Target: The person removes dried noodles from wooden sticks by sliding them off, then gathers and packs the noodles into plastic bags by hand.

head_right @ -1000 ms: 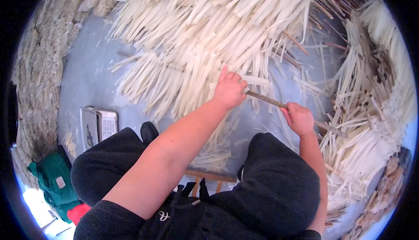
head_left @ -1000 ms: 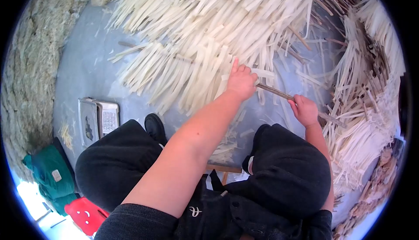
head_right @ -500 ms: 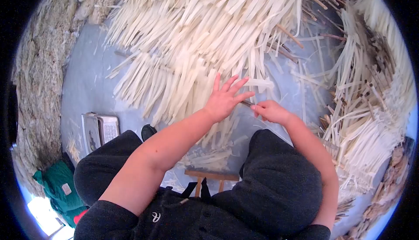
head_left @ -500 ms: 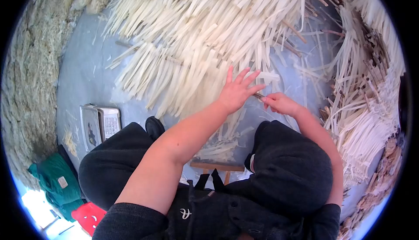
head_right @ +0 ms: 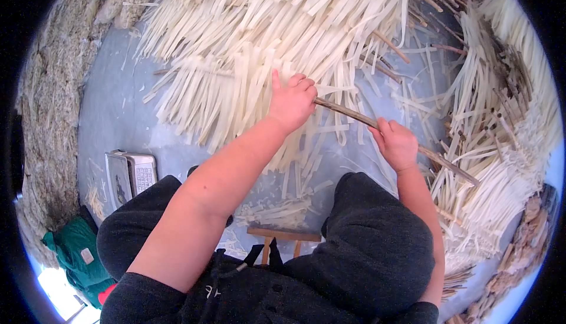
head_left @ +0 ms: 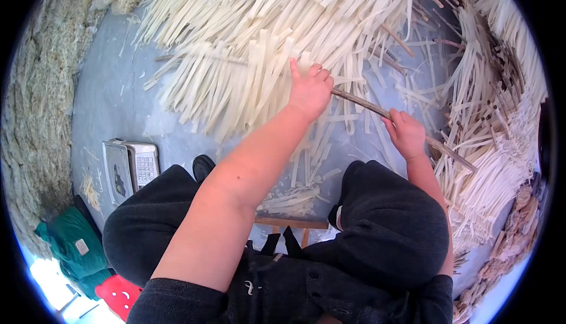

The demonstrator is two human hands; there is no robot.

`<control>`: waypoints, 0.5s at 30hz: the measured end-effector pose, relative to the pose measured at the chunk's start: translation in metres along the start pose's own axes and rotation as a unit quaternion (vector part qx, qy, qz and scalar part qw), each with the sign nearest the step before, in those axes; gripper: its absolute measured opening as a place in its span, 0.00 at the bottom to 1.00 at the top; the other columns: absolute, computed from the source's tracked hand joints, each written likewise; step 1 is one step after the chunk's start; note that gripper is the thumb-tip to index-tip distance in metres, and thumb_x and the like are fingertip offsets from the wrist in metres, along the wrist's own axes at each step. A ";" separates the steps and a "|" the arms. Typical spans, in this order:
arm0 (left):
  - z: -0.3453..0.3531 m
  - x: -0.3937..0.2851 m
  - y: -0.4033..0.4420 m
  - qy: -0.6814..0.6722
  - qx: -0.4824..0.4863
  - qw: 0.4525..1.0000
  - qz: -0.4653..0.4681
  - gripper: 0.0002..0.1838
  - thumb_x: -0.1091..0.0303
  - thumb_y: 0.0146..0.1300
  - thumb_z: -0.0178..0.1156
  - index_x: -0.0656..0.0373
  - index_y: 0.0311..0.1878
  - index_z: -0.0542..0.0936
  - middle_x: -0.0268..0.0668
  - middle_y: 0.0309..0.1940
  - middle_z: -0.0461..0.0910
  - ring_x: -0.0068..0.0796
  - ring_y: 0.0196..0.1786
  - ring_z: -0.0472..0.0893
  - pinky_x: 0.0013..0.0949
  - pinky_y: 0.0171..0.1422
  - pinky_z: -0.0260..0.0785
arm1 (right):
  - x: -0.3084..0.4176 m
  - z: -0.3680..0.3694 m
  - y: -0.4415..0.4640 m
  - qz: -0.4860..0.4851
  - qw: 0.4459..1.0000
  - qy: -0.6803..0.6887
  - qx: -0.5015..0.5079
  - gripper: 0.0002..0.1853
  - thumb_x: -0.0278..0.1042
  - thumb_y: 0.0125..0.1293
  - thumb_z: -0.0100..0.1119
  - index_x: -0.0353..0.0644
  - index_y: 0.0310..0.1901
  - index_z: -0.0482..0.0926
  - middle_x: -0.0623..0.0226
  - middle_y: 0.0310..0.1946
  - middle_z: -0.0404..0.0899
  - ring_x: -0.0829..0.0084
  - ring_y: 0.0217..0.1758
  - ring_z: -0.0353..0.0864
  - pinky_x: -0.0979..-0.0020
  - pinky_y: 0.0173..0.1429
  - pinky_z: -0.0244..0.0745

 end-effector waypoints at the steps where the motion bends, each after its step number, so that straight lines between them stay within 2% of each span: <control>1: 0.003 -0.001 -0.001 0.001 0.004 1.000 0.011 0.14 0.61 0.56 0.62 0.48 0.46 0.81 0.26 0.55 0.75 0.29 0.67 0.66 0.73 0.71 0.41 | -0.004 0.000 -0.004 0.014 1.000 0.010 0.015 0.14 0.47 0.60 0.64 0.46 0.32 0.73 0.67 0.22 0.72 0.62 0.23 0.75 0.62 0.27 0.70; 6: 0.016 0.014 -0.005 -0.017 0.056 0.998 0.002 0.13 0.59 0.56 0.63 0.48 0.45 0.81 0.27 0.55 0.74 0.30 0.67 0.65 0.72 0.72 0.41 | -0.068 -0.007 -0.056 0.028 0.999 -0.006 0.037 0.15 0.46 0.59 0.65 0.45 0.31 0.72 0.65 0.23 0.72 0.58 0.25 0.75 0.60 0.27 0.69; 8: 0.027 0.031 -0.014 -0.043 0.153 0.986 -0.046 0.13 0.59 0.56 0.64 0.50 0.43 0.81 0.28 0.55 0.73 0.31 0.68 0.64 0.71 0.73 0.40 | -0.097 -0.007 -0.078 0.040 0.996 -0.025 0.076 0.15 0.45 0.59 0.65 0.44 0.31 0.72 0.62 0.24 0.73 0.55 0.27 0.76 0.58 0.29 0.70; 9: 0.027 0.032 -0.019 -0.041 0.153 0.986 -0.046 0.13 0.59 0.56 0.64 0.50 0.43 0.81 0.28 0.55 0.73 0.31 0.68 0.64 0.71 0.73 0.40 | -0.099 -0.002 -0.081 0.039 0.996 -0.024 0.075 0.15 0.45 0.59 0.65 0.44 0.31 0.72 0.62 0.24 0.73 0.55 0.27 0.76 0.58 0.29 0.70; 12: 0.032 0.029 -0.031 -0.070 0.151 0.985 -0.053 0.12 0.59 0.55 0.65 0.50 0.42 0.81 0.29 0.55 0.73 0.31 0.67 0.65 0.72 0.73 0.38 | -0.090 0.006 -0.072 0.049 0.995 0.033 0.083 0.13 0.42 0.58 0.65 0.43 0.33 0.73 0.61 0.26 0.75 0.55 0.31 0.77 0.57 0.34 0.72; 15: 0.028 0.024 -0.043 -0.090 0.109 0.989 -0.049 0.13 0.60 0.54 0.66 0.50 0.42 0.81 0.28 0.55 0.73 0.32 0.68 0.64 0.72 0.73 0.37 | -0.015 0.021 -0.025 0.034 0.980 0.174 0.086 0.10 0.38 0.60 0.62 0.44 0.37 0.75 0.61 0.30 0.78 0.54 0.35 0.79 0.55 0.37 0.73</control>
Point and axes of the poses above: each hand's wrist, its own y-axis towards the middle knuckle, its own z-axis out of the palm, x = y × z, the point moved 8 cm from there along y, towards the middle knuckle
